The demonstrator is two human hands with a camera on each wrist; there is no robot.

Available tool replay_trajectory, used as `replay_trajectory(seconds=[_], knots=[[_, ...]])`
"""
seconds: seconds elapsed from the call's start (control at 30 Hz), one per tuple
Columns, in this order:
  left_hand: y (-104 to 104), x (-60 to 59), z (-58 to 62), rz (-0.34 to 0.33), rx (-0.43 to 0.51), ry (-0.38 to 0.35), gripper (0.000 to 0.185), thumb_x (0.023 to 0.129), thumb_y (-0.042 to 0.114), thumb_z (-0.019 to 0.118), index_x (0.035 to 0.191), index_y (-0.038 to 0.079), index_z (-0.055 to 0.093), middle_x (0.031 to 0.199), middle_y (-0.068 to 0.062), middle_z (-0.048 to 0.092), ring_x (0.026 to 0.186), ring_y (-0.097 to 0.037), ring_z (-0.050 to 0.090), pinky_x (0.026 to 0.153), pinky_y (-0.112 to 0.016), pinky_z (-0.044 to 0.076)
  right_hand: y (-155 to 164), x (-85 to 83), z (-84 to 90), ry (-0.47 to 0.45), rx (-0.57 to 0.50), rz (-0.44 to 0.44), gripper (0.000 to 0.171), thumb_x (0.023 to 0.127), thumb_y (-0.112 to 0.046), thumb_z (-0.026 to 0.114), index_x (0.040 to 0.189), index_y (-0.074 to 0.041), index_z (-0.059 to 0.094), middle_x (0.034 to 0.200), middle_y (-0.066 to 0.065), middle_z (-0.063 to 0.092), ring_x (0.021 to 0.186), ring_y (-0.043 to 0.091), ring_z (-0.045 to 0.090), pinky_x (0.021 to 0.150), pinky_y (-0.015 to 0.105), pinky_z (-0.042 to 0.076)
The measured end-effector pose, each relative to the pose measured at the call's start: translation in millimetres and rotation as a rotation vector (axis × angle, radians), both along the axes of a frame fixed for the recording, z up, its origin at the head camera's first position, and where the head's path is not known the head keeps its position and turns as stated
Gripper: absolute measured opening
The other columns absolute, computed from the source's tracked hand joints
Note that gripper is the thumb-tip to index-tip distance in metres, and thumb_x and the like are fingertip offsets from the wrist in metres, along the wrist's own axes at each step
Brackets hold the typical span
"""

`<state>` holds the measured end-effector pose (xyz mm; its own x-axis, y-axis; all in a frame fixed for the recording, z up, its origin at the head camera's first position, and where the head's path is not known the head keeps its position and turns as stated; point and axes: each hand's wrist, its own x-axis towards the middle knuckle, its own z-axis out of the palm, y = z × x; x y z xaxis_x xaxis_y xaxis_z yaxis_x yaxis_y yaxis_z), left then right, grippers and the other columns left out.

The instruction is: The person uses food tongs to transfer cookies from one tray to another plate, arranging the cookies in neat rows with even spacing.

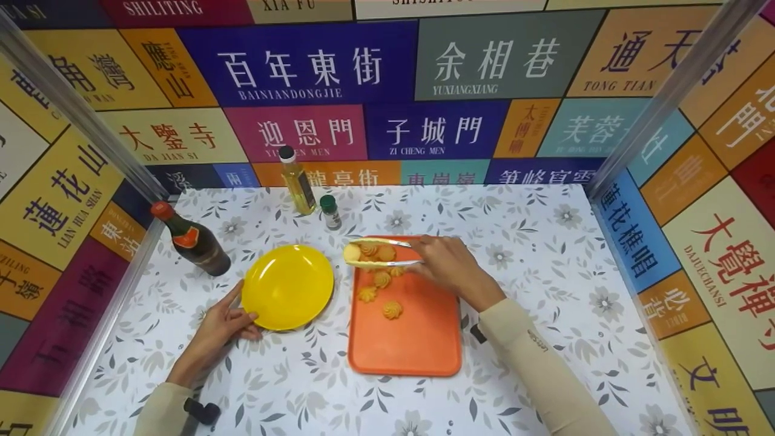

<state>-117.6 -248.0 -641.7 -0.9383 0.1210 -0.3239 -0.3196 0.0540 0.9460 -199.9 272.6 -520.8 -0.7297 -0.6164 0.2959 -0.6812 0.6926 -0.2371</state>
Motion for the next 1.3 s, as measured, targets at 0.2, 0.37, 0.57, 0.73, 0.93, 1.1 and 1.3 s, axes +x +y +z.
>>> replay_trajectory(seconds=[0.2, 0.37, 0.57, 0.73, 0.93, 1.1, 1.3], knots=[[-0.3, 0.8, -1.7, -0.023, 0.043, 0.047, 0.096, 0.106, 0.012, 0.076, 0.179, 0.023, 0.015, 0.098, -0.031, 0.076, 0.077, -0.036, 0.080, 0.077, -0.042, 0.070, -7.4, -4.5, -0.2, 0.052, -0.014, 0.030, 0.053, 0.095, -0.039, 0.087, 0.132, -0.003, 0.076, 0.090, 0.009, 0.077, 0.063, 0.024, 0.068, 0.053, 0.043, 0.056], [0.1, 1.4, -2.5, -0.026, 0.055, 0.060, 0.096, 0.106, 0.009, 0.075, 0.179, 0.020, 0.013, 0.098, -0.030, 0.076, 0.077, -0.035, 0.080, 0.076, -0.042, 0.070, -14.8, -6.3, 1.7, 0.048, -0.004, 0.039, 0.052, 0.096, -0.042, 0.085, 0.129, -0.002, 0.077, 0.094, 0.010, 0.077, 0.065, 0.025, 0.071, 0.053, 0.045, 0.057], [0.7, 0.3, -2.1, -0.021, 0.050, 0.037, 0.095, 0.106, 0.011, 0.075, 0.179, 0.024, 0.016, 0.099, -0.030, 0.076, 0.077, -0.037, 0.080, 0.078, -0.043, 0.070, -23.8, -6.9, 6.1, 0.035, 0.008, 0.043, 0.049, 0.096, -0.037, 0.087, 0.130, -0.003, 0.077, 0.088, 0.006, 0.073, 0.064, 0.023, 0.068, 0.053, 0.042, 0.055], [1.0, 0.4, -0.8, -0.020, 0.043, 0.023, 0.095, 0.106, 0.011, 0.075, 0.179, 0.025, 0.016, 0.100, -0.030, 0.076, 0.078, -0.037, 0.080, 0.078, -0.043, 0.070, -30.7, -9.7, 8.6, 0.042, 0.007, 0.061, 0.049, 0.096, -0.033, 0.088, 0.133, -0.004, 0.077, 0.085, 0.005, 0.070, 0.061, 0.021, 0.063, 0.052, 0.039, 0.052], [0.6, -0.1, 0.5, -0.010, 0.036, 0.000, 0.096, 0.106, 0.014, 0.077, 0.179, 0.028, 0.016, 0.102, -0.030, 0.077, 0.080, -0.037, 0.080, 0.080, -0.043, 0.070, -39.0, -12.8, 9.2, 0.039, 0.024, 0.070, 0.052, 0.098, -0.038, 0.085, 0.137, -0.005, 0.076, 0.085, 0.005, 0.068, 0.059, 0.019, 0.060, 0.051, 0.037, 0.050], [0.1, 0.3, 0.7, -0.007, 0.041, 0.004, 0.096, 0.106, 0.013, 0.077, 0.179, 0.028, 0.016, 0.102, -0.030, 0.076, 0.080, -0.037, 0.080, 0.079, -0.042, 0.070, -47.4, -12.1, 9.9, 0.012, 0.035, 0.069, 0.056, 0.098, -0.042, 0.084, 0.140, -0.006, 0.075, 0.088, 0.005, 0.069, 0.061, 0.019, 0.061, 0.054, 0.036, 0.052], [-0.1, 2.1, 0.4, -0.025, 0.039, 0.050, 0.096, 0.106, 0.010, 0.075, 0.179, 0.023, 0.015, 0.097, -0.030, 0.076, 0.077, -0.036, 0.080, 0.076, -0.042, 0.070, -59.2, -12.0, 9.8, -0.008, 0.043, 0.071, 0.048, 0.097, -0.041, 0.086, 0.130, -0.007, 0.077, 0.089, 0.005, 0.071, 0.065, 0.022, 0.066, 0.057, 0.040, 0.057]])
